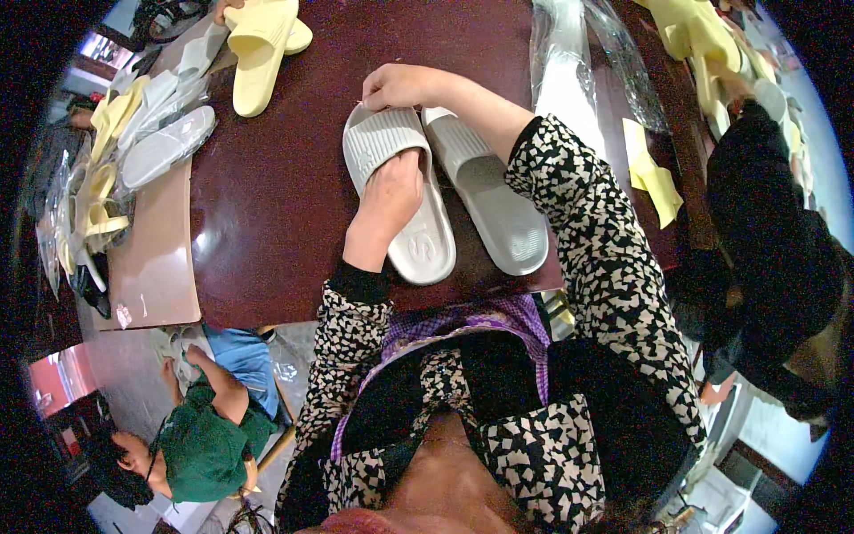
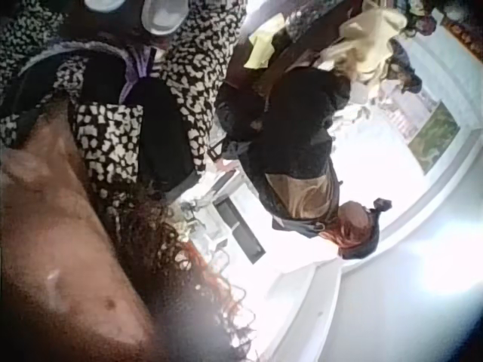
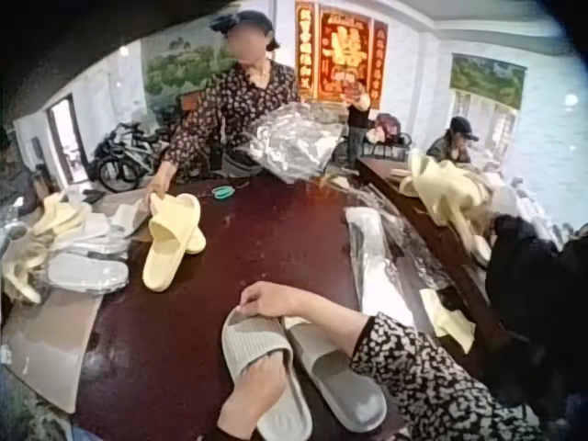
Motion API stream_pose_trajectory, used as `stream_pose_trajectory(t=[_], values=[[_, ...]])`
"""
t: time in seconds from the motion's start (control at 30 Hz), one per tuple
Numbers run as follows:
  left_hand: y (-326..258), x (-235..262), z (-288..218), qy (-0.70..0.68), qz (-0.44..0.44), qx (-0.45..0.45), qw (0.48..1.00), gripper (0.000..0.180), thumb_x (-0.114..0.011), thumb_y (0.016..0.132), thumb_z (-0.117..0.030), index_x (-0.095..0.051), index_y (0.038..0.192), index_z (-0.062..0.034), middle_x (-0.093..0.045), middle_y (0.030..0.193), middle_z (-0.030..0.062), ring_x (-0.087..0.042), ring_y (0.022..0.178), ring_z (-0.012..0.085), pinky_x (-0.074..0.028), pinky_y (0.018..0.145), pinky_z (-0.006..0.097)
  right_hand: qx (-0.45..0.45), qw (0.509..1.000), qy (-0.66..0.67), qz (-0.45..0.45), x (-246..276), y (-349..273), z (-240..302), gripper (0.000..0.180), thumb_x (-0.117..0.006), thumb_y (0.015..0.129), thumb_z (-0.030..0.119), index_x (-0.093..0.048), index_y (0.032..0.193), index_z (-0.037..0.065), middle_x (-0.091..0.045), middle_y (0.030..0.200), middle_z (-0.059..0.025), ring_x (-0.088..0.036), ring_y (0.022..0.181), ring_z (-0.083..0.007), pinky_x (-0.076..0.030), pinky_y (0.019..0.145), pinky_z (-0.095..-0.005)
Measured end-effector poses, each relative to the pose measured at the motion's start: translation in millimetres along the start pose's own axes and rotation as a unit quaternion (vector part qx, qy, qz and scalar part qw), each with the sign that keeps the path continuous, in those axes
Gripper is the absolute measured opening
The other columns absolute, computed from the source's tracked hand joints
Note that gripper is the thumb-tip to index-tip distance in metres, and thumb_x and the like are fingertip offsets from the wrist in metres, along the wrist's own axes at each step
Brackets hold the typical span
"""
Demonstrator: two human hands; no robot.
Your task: The person attaches pairs of slippers together using plastic fasteners and packs slippers into plastic bags by hand.
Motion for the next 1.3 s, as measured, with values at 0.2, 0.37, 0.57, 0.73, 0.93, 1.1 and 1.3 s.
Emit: stream_pose_trajectory(t=[0.2, 0.37, 0.57, 0.73, 0.93, 1.1, 1.3], values=[[-12, 42, 0, -0.020, -0.072, -0.047, 0.996, 0.023, -0.046, 0.083, -0.003, -0.051, 0.104, 0.0036, -0.059, 0.087, 0.0239, -0.059, 0.086, 0.0383, -0.048, 0.075, 0.044, 0.020, 0.984, 0.132, -0.119, 10, 7, 15, 0.012, -0.055, 0.085, 0.011, -0.062, 0.086, 0.002, -0.063, 0.075, -0.0036, -0.058, 0.073, -0.0110, -0.047, 0.066, -0.0256], [8, 47, 3, -0.297, -0.108, -0.045, 0.948, 0.023, -0.052, 0.082, -0.001, -0.056, 0.104, 0.0031, -0.061, 0.090, 0.0221, -0.060, 0.084, 0.0352, -0.049, 0.076, 0.039, 0.071, 0.975, 0.150, -0.151, 26, 15, -26, 0.008, -0.055, 0.088, 0.010, -0.059, 0.088, 0.004, -0.061, 0.077, -0.0004, -0.052, 0.068, -0.0042, -0.043, 0.059, -0.0194], [43, 71, 85, -0.337, -0.165, 0.151, 0.914, 0.021, -0.056, 0.082, -0.001, -0.059, 0.103, 0.0032, -0.064, 0.089, 0.0105, -0.060, 0.078, 0.0120, -0.048, 0.071, 0.026, 0.211, 0.954, 0.134, -0.167, 3, -1, 16, 0.007, -0.054, 0.089, 0.007, -0.058, 0.089, 0.002, -0.060, 0.080, -0.0009, -0.055, 0.075, -0.0061, -0.046, 0.067, -0.0215], [48, 49, 94, -0.506, -0.134, 0.155, 0.838, 0.015, -0.057, 0.085, -0.005, -0.060, 0.098, 0.0020, -0.062, 0.080, 0.0031, -0.056, 0.070, 0.0066, -0.046, 0.062, 0.021, 0.210, 0.953, 0.130, -0.178, -7, -8, 23, 0.007, -0.055, 0.089, 0.006, -0.059, 0.090, 0.000, -0.061, 0.082, -0.0019, -0.056, 0.079, -0.0087, -0.047, 0.070, -0.0234], [33, 45, 93, -0.553, -0.138, 0.216, 0.793, 0.007, -0.058, 0.086, -0.007, -0.060, 0.090, -0.0019, -0.058, 0.068, -0.0009, -0.049, 0.057, 0.0014, -0.037, 0.051, 0.015, 0.161, 0.933, 0.225, -0.230, -9, -20, 8, 0.009, -0.057, 0.087, 0.006, -0.061, 0.092, -0.001, -0.061, 0.079, -0.0012, -0.056, 0.076, -0.0081, -0.047, 0.070, -0.0230], [32, 49, 90, -0.620, -0.172, 0.204, 0.738, 0.005, -0.058, 0.087, -0.008, -0.060, 0.087, -0.0039, -0.055, 0.064, -0.0027, -0.044, 0.052, 0.0008, -0.033, 0.047, 0.015, 0.123, 0.935, 0.247, -0.223, -14, -25, 8, 0.011, -0.058, 0.086, 0.006, -0.063, 0.093, -0.001, -0.062, 0.076, -0.0002, -0.056, 0.074, -0.0073, -0.047, 0.069, -0.0226], [35, 49, 82, -0.622, -0.168, 0.199, 0.738, 0.006, -0.057, 0.087, -0.009, -0.060, 0.087, -0.0041, -0.055, 0.064, -0.0024, -0.044, 0.051, 0.0011, -0.033, 0.046, 0.015, 0.117, 0.948, 0.168, -0.244, -13, -37, 15, 0.011, -0.059, 0.086, 0.006, -0.065, 0.093, 0.001, -0.064, 0.079, -0.0005, -0.056, 0.075, -0.0069, -0.048, 0.068, -0.0223]])
Point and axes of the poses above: each hand's wrist, its own y-axis towards the middle knuckle, its own x-axis out of the back of the hand, z = x × y, the point moved 5 cm from there along y, towards the middle knuckle
